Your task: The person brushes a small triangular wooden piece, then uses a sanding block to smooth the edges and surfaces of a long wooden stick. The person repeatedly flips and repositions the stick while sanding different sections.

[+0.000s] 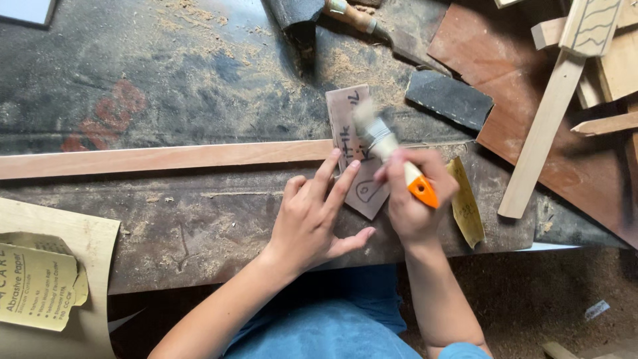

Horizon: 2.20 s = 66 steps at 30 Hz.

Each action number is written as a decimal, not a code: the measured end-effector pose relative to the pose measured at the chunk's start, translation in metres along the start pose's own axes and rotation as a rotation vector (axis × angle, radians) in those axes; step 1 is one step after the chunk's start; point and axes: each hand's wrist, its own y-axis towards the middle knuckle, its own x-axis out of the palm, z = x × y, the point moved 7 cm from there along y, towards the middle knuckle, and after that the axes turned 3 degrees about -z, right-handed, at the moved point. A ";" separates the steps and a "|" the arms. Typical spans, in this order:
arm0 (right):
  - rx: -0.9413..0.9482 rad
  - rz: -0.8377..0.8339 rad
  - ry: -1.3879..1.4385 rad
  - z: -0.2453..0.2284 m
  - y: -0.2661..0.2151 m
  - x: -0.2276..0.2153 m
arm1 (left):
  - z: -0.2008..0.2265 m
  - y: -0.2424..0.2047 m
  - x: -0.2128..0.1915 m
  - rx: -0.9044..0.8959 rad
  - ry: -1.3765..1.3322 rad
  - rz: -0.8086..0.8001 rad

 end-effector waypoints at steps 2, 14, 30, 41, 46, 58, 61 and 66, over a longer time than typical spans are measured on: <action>0.102 -0.028 0.138 0.011 0.006 0.008 | -0.002 0.002 -0.003 0.010 -0.015 0.028; 0.118 0.024 0.173 0.015 0.032 0.027 | 0.001 0.000 -0.003 0.013 0.010 0.036; -0.200 0.230 -0.150 -0.010 -0.044 -0.066 | 0.000 -0.015 -0.016 0.125 0.015 0.016; -0.110 0.224 0.062 -0.009 -0.140 -0.060 | 0.020 -0.071 -0.018 0.084 0.019 0.074; -0.141 0.199 0.068 -0.025 -0.148 -0.060 | 0.022 -0.051 0.002 0.048 0.190 0.113; -0.061 0.184 0.036 -0.008 -0.143 -0.069 | 0.026 0.001 0.040 -0.233 0.390 0.119; -0.067 0.169 0.046 -0.003 -0.143 -0.075 | 0.022 -0.003 0.041 -0.166 0.354 0.152; -0.127 0.137 0.017 -0.008 -0.120 -0.071 | 0.018 -0.006 0.034 -0.022 0.268 0.104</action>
